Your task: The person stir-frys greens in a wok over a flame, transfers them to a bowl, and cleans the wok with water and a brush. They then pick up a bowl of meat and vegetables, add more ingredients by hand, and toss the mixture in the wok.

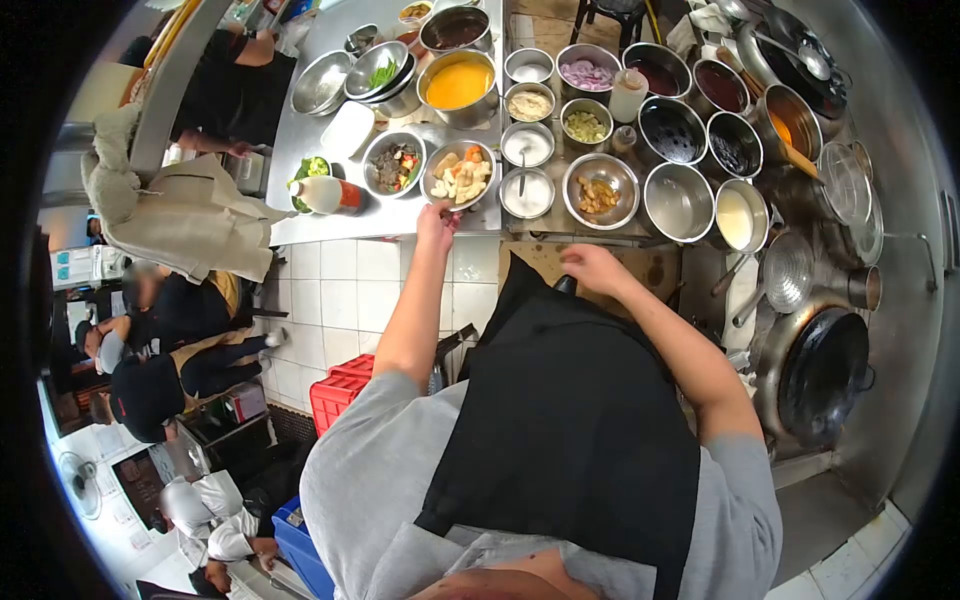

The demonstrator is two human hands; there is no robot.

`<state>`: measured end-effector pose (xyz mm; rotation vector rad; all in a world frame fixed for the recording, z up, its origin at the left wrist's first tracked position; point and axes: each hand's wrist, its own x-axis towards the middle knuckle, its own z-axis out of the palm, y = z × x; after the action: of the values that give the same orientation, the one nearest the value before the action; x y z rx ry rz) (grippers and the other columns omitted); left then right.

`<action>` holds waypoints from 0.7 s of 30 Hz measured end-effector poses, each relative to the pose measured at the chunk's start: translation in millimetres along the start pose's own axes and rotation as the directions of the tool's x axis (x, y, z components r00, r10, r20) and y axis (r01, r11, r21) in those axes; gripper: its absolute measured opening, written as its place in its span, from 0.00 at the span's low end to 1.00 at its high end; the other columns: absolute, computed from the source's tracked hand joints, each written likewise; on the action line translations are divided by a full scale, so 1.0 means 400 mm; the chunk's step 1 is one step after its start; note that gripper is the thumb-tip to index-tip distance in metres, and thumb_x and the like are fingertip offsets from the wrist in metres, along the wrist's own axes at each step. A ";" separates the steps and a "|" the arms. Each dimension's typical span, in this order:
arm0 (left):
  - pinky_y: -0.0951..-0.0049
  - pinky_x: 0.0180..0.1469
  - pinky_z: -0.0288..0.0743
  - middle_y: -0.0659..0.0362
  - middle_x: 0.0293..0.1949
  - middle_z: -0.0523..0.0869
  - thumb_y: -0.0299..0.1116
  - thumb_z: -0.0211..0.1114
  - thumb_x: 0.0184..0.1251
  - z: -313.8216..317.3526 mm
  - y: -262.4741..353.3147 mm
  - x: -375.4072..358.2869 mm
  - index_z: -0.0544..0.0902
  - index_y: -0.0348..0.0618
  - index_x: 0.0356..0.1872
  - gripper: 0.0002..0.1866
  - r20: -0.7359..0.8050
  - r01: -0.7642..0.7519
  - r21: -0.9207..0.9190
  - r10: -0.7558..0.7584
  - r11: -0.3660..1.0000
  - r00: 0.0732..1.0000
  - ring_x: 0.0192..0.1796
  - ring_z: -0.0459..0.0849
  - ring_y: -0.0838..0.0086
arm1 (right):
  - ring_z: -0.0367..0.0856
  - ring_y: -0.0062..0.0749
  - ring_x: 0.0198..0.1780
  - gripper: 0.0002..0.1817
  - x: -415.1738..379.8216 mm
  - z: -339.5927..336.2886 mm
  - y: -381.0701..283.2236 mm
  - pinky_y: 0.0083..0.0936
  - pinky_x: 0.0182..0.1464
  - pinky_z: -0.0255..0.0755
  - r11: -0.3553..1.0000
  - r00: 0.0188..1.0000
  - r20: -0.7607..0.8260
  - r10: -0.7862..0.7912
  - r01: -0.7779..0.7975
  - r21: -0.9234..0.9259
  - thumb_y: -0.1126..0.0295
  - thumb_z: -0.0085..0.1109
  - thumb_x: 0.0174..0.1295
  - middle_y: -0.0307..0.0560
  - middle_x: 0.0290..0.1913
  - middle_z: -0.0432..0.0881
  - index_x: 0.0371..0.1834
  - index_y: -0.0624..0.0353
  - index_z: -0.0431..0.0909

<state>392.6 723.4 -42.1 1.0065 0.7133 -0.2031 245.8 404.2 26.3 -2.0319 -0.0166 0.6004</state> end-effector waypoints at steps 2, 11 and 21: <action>0.76 0.26 0.72 0.59 0.33 0.78 0.25 0.61 0.61 -0.018 0.011 -0.021 0.71 0.44 0.39 0.08 0.038 0.043 -0.005 -0.043 0.999 0.998 0.29 0.79 0.70 | 0.83 0.44 0.50 0.17 0.089 0.042 -0.058 0.34 0.53 0.76 0.986 0.993 0.073 -0.098 0.107 -0.131 0.68 0.60 0.60 0.54 0.46 0.85 0.51 0.63 0.80; 0.79 0.28 0.70 0.60 0.38 0.83 0.25 0.60 0.64 -0.193 0.121 -0.291 0.74 0.44 0.45 0.10 0.031 -0.083 0.049 0.082 0.995 0.996 0.32 0.78 0.77 | 0.74 0.49 0.56 0.19 0.383 0.215 -0.228 0.39 0.55 0.76 0.578 0.859 0.117 -0.499 0.430 -0.693 0.75 0.53 0.58 0.55 0.57 0.72 0.55 0.57 0.76; 0.80 0.24 0.73 0.61 0.28 0.84 0.25 0.62 0.62 -0.351 0.015 -0.350 0.79 0.44 0.37 0.04 -0.196 -0.116 0.074 0.128 0.990 0.972 0.22 0.79 0.79 | 0.80 0.49 0.50 0.10 0.585 0.228 -0.273 0.38 0.52 0.76 0.776 0.934 0.072 -0.350 0.332 -0.536 0.76 0.55 0.58 0.57 0.51 0.79 0.43 0.62 0.79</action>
<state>225.5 820.4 3.6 1.1377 0.8290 -0.0162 438.0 594.7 -15.3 -2.5010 -0.5915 0.3482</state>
